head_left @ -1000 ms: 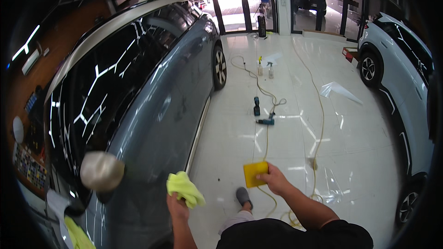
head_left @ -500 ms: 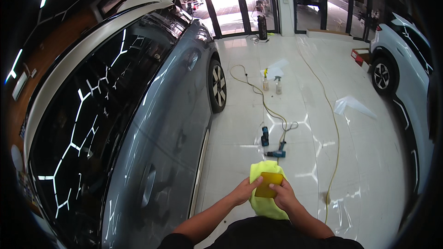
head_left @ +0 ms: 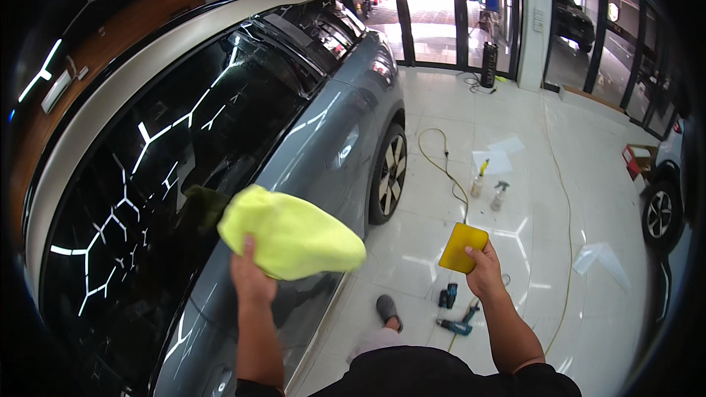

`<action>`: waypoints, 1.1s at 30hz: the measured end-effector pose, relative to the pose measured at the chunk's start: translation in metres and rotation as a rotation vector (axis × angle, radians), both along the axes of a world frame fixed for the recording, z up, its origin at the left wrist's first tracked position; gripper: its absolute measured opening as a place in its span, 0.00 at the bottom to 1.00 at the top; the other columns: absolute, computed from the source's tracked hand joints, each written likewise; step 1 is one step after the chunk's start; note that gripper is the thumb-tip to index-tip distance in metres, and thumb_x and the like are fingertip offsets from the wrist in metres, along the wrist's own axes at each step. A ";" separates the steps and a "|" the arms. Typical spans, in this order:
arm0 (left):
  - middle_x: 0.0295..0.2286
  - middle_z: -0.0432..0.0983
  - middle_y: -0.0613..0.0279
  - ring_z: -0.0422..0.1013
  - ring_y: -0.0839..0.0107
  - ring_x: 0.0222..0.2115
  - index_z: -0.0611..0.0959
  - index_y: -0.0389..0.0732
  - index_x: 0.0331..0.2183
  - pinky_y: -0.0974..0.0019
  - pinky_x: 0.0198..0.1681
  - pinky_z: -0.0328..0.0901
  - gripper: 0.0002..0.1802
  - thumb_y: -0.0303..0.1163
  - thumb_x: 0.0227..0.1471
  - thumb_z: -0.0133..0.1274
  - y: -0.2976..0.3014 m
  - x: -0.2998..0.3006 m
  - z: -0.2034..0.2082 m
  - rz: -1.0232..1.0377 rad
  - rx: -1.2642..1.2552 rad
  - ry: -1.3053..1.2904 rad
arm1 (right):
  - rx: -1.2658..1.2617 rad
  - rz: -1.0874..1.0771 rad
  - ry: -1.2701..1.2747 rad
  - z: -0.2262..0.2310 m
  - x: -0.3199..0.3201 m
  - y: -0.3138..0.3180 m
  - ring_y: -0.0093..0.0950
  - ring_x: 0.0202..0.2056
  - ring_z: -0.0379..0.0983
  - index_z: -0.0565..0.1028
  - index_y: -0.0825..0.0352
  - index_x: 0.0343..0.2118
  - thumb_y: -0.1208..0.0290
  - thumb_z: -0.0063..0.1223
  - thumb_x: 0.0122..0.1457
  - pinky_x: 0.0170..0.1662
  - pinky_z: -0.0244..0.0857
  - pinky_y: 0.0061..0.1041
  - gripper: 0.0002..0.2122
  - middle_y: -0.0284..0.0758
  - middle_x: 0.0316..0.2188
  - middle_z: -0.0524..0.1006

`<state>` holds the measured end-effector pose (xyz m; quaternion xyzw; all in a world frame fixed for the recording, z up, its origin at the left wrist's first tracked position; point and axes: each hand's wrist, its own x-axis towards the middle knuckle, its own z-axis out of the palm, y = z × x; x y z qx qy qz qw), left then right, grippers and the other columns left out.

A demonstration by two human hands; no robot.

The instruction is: The person applies a protective film to the rear window of a grey car. They use a yellow squeegee to smooth the film and a utility knife to trim the edges, followed by wiping the surface with a yellow microfiber cloth.

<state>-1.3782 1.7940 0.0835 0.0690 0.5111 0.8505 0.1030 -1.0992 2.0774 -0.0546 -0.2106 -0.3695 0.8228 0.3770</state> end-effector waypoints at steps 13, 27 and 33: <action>0.61 0.59 0.42 0.57 0.44 0.62 0.65 0.36 0.62 0.44 0.66 0.48 0.37 0.23 0.49 0.51 0.297 -0.300 0.103 0.704 -1.264 1.795 | -0.057 -0.017 -0.041 -0.028 -0.187 0.205 0.29 0.51 0.70 0.67 0.66 0.55 0.81 0.47 0.59 0.56 0.64 0.31 0.19 0.35 0.50 0.72; 0.40 0.77 0.50 0.73 0.53 0.41 0.80 0.42 0.45 0.57 0.46 0.66 0.18 0.43 0.57 0.54 0.320 -0.392 0.201 0.756 -1.563 1.428 | 0.073 0.310 -0.193 -0.037 -0.353 0.467 0.27 0.44 0.74 0.70 0.66 0.51 0.80 0.47 0.59 0.49 0.68 0.29 0.16 0.34 0.44 0.76; 0.59 0.63 0.46 0.58 0.50 0.61 0.60 0.43 0.65 0.54 0.64 0.52 0.34 0.26 0.59 0.48 0.189 -0.404 0.258 1.305 -1.512 1.458 | 0.523 0.414 -0.106 0.019 -0.447 0.469 0.29 0.41 0.75 0.74 0.69 0.47 0.79 0.53 0.58 0.48 0.68 0.29 0.13 0.35 0.41 0.78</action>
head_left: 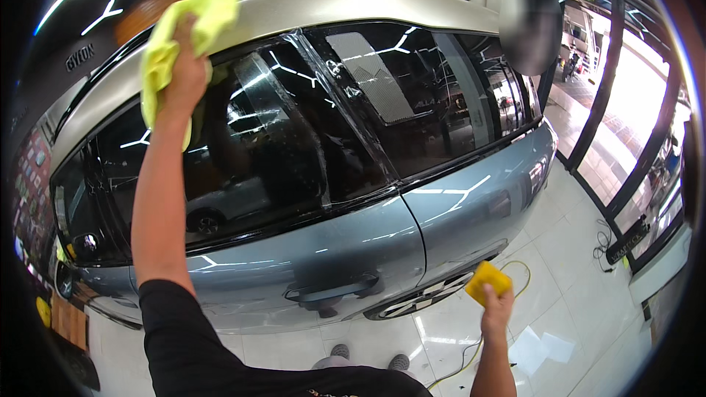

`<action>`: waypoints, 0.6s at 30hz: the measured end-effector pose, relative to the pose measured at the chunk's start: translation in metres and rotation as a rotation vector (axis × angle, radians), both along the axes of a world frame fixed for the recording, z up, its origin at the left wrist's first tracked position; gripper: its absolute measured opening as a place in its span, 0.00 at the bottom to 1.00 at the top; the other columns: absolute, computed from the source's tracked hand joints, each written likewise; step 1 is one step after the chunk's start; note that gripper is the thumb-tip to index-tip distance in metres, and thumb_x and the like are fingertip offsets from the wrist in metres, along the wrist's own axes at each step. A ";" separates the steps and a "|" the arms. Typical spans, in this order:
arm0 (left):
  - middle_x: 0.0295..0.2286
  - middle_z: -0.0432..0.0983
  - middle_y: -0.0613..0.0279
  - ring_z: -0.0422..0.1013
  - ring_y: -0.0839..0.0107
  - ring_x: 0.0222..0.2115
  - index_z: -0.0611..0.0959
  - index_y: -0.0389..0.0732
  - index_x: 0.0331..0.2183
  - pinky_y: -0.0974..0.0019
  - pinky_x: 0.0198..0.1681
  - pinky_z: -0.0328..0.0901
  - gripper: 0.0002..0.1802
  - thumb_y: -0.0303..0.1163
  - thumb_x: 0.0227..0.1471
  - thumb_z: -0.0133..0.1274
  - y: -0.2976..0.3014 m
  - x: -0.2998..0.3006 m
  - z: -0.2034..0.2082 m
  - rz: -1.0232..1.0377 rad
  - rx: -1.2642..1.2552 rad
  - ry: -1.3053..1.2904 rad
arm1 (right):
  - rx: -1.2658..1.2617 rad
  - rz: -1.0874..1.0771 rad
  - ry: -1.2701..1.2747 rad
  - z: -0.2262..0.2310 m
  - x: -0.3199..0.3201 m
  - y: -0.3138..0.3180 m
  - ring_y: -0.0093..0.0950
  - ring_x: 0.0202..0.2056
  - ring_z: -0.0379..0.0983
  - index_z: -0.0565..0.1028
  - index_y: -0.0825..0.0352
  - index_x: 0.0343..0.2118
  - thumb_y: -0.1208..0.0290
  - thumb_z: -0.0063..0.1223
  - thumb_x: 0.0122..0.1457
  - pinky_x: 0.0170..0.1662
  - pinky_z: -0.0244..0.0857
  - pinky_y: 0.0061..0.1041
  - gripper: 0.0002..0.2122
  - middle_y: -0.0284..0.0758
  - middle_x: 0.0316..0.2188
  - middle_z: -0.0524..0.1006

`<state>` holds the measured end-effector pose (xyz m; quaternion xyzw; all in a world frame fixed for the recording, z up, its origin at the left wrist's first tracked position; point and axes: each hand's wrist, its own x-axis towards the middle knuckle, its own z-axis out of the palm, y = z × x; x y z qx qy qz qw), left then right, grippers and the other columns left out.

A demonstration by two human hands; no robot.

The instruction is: The person applies a protective film to the rear window of a grey car. They use a yellow squeegee to smooth the film and a utility knife to trim the edges, followed by wiping the surface with a yellow microfiber cloth.

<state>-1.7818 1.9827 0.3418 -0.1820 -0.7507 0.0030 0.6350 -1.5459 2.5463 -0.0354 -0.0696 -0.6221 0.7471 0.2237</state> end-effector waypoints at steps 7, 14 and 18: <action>0.54 0.69 0.38 0.65 0.44 0.56 0.72 0.29 0.55 0.55 0.58 0.59 0.25 0.39 0.65 0.46 -0.112 0.136 -0.113 0.474 0.354 -0.034 | 1.357 0.032 0.901 0.111 -0.162 -0.140 0.38 0.50 0.71 0.77 0.62 0.46 0.77 0.59 0.41 0.58 0.61 0.42 0.23 0.36 0.46 0.76; 0.51 0.73 0.43 0.69 0.52 0.53 0.71 0.28 0.55 0.57 0.56 0.61 0.23 0.34 0.65 0.44 -0.101 0.261 -0.284 0.219 0.987 -0.381 | 1.556 -0.172 1.210 0.194 -0.260 -0.228 0.36 0.53 0.68 0.75 0.59 0.50 0.71 0.55 0.51 0.60 0.57 0.43 0.20 0.35 0.49 0.74; 0.55 0.69 0.43 0.65 0.49 0.56 0.66 0.28 0.59 0.55 0.59 0.58 0.28 0.29 0.60 0.47 -0.091 0.268 -0.337 0.251 0.977 -0.659 | 1.525 -0.300 1.295 0.276 -0.293 -0.272 0.35 0.50 0.70 0.75 0.58 0.48 0.74 0.53 0.52 0.55 0.63 0.37 0.19 0.33 0.47 0.75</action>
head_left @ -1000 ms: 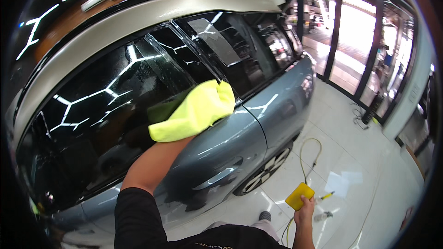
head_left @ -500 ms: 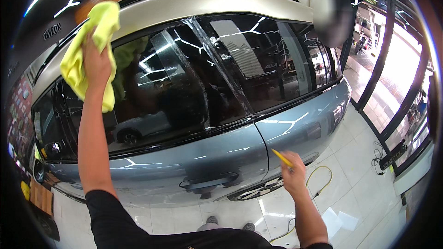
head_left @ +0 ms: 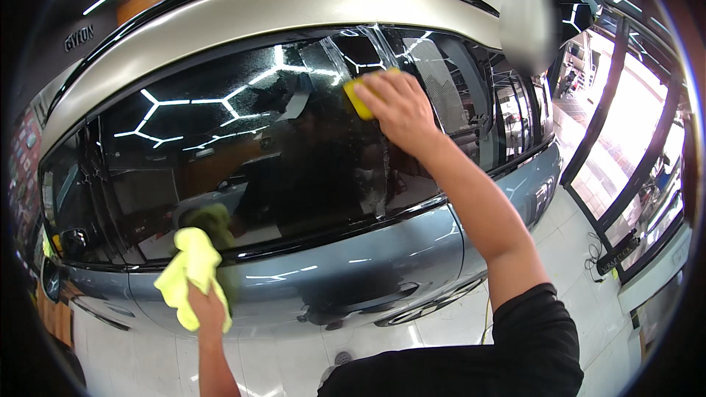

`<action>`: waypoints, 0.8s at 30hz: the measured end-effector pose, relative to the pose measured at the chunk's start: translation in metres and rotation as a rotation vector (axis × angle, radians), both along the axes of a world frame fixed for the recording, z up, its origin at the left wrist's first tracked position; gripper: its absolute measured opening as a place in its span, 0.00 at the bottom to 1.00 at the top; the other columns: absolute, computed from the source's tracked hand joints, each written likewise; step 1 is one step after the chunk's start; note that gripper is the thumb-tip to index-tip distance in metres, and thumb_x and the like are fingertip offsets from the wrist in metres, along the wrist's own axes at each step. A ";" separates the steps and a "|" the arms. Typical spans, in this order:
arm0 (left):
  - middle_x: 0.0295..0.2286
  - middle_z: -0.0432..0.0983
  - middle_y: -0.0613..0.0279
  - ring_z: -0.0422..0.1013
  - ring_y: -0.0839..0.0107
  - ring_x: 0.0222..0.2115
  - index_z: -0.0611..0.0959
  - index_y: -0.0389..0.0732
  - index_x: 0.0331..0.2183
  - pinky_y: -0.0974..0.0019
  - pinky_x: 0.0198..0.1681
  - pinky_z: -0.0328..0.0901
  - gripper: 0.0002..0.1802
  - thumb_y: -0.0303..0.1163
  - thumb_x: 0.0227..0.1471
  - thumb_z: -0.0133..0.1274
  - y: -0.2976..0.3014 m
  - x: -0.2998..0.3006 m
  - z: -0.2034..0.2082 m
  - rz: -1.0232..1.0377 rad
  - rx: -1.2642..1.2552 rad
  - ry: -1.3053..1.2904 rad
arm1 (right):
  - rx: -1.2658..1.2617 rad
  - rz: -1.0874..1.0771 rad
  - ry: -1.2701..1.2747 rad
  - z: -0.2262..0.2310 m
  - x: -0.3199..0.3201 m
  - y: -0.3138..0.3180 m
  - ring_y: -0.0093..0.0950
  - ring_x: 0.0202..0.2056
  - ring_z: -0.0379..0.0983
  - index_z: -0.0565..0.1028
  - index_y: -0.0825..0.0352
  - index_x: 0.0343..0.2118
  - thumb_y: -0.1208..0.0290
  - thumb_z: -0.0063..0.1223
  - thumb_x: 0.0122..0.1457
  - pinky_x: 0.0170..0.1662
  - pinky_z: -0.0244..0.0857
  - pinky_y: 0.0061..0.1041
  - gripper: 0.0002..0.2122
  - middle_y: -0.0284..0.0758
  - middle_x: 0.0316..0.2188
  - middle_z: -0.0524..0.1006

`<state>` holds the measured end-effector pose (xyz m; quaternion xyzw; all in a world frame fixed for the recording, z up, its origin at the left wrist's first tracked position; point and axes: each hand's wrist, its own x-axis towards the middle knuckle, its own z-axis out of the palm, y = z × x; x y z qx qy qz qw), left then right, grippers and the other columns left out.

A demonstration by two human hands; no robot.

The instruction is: The person applies a protective film to the rear window of a grey car. They use a yellow squeegee to smooth the film and a utility knife to trim the edges, followed by wiping the surface with a yellow microfiber cloth.

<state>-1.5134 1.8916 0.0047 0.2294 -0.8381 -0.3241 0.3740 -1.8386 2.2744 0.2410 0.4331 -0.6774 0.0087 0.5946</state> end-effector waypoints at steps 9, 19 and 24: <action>0.56 0.66 0.40 0.57 0.37 0.60 0.71 0.29 0.54 0.39 0.65 0.47 0.30 0.20 0.46 0.47 0.035 -0.043 0.007 -0.410 -0.587 -0.003 | -0.077 -0.003 -0.079 0.099 -0.022 -0.017 0.36 0.41 0.76 0.79 0.56 0.46 0.73 0.52 0.55 0.48 0.69 0.35 0.15 0.33 0.40 0.81; 0.52 0.69 0.41 0.62 0.39 0.55 0.72 0.29 0.52 0.39 0.61 0.52 0.29 0.24 0.45 0.47 0.045 -0.056 0.004 -0.451 -0.540 0.056 | 0.002 -0.158 -0.336 -0.139 0.062 0.054 0.38 0.49 0.70 0.76 0.61 0.45 0.76 0.56 0.46 0.49 0.63 0.40 0.19 0.35 0.47 0.76; 0.52 0.70 0.40 0.63 0.38 0.54 0.73 0.29 0.52 0.40 0.61 0.53 0.28 0.26 0.46 0.46 0.047 -0.057 0.006 -0.399 -0.540 0.024 | 0.112 -0.140 -0.664 -0.160 0.098 0.064 0.40 0.45 0.73 0.74 0.63 0.46 0.76 0.55 0.49 0.46 0.65 0.41 0.18 0.39 0.45 0.77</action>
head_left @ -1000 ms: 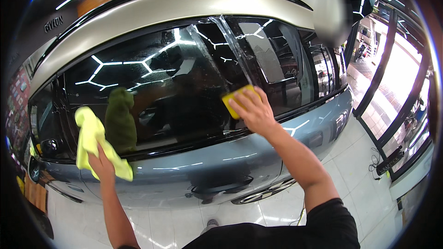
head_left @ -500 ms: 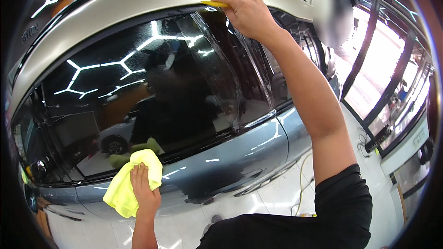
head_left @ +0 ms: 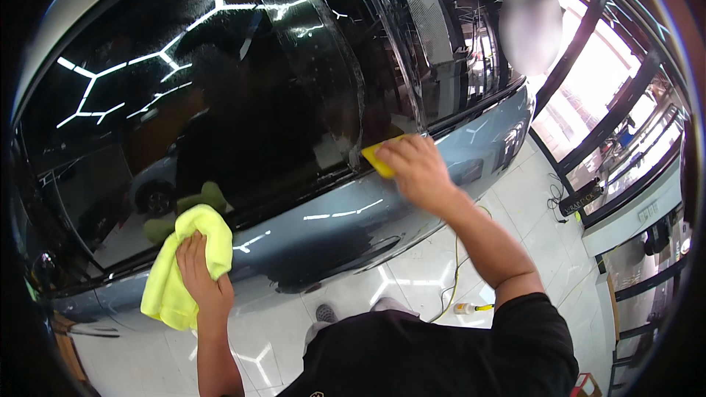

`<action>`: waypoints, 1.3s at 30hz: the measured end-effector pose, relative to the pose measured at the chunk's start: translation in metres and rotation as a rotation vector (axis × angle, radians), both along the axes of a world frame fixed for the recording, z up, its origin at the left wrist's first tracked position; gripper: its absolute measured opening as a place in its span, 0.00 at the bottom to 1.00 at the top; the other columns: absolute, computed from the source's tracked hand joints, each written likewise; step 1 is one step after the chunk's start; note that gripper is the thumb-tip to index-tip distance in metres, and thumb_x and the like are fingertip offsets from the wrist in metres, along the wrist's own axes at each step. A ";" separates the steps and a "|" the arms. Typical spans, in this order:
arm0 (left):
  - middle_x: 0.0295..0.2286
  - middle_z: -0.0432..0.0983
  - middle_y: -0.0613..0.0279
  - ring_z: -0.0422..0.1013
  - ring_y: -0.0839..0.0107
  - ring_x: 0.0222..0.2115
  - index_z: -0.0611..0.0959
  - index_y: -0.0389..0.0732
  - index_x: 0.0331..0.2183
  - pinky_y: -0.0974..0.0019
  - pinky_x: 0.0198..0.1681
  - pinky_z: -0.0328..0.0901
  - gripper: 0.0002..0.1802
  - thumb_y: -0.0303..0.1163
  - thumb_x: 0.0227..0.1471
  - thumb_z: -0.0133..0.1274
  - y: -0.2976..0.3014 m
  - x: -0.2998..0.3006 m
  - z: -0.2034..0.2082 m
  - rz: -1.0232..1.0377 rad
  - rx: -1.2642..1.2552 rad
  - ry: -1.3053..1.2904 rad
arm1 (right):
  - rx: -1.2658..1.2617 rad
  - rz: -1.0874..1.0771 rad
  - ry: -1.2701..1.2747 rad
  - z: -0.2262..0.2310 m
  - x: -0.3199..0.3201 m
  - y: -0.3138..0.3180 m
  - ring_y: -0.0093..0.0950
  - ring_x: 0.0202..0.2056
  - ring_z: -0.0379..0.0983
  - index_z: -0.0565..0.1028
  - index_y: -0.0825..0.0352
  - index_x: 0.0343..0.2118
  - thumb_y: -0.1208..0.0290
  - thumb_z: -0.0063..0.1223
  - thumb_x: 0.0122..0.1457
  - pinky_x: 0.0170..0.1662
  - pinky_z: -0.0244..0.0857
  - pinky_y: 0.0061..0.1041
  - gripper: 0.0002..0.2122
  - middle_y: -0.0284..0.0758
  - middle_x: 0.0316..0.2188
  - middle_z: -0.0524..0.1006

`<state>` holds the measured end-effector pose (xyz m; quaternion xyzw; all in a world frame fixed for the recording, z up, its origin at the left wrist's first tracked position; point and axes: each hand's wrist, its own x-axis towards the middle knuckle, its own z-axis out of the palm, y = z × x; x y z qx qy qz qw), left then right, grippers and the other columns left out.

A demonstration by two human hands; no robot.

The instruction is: The person applies a protective film to the rear window of a grey car. They use a yellow squeegee to smooth the film and a utility knife to trim the edges, followed by wiping the surface with a yellow microfiber cloth.

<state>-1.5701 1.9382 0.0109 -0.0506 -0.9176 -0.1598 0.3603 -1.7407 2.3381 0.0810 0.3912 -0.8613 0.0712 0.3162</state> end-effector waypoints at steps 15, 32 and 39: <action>0.54 0.69 0.43 0.61 0.39 0.57 0.73 0.31 0.53 0.44 0.62 0.54 0.28 0.23 0.47 0.48 0.057 -0.005 0.005 0.079 0.088 0.042 | 0.238 0.185 -0.174 0.049 -0.024 -0.013 0.40 0.34 0.73 0.73 0.65 0.35 0.74 0.54 0.56 0.38 0.69 0.39 0.05 0.39 0.28 0.75; 0.48 0.76 0.48 0.72 0.55 0.49 0.76 0.34 0.51 0.62 0.54 0.63 0.21 0.21 0.54 0.46 0.045 0.005 0.031 0.076 0.428 -0.070 | 0.035 0.091 -0.259 0.053 -0.035 0.030 0.40 0.36 0.73 0.77 0.65 0.39 0.73 0.56 0.56 0.42 0.67 0.39 0.07 0.37 0.28 0.77; 0.49 0.75 0.52 0.73 0.64 0.48 0.75 0.33 0.54 0.63 0.54 0.63 0.20 0.28 0.61 0.49 0.034 -0.008 0.095 0.187 0.861 0.089 | -0.373 0.035 -0.410 0.053 -0.007 0.073 0.39 0.37 0.76 0.76 0.65 0.39 0.78 0.55 0.54 0.43 0.69 0.36 0.09 0.39 0.33 0.78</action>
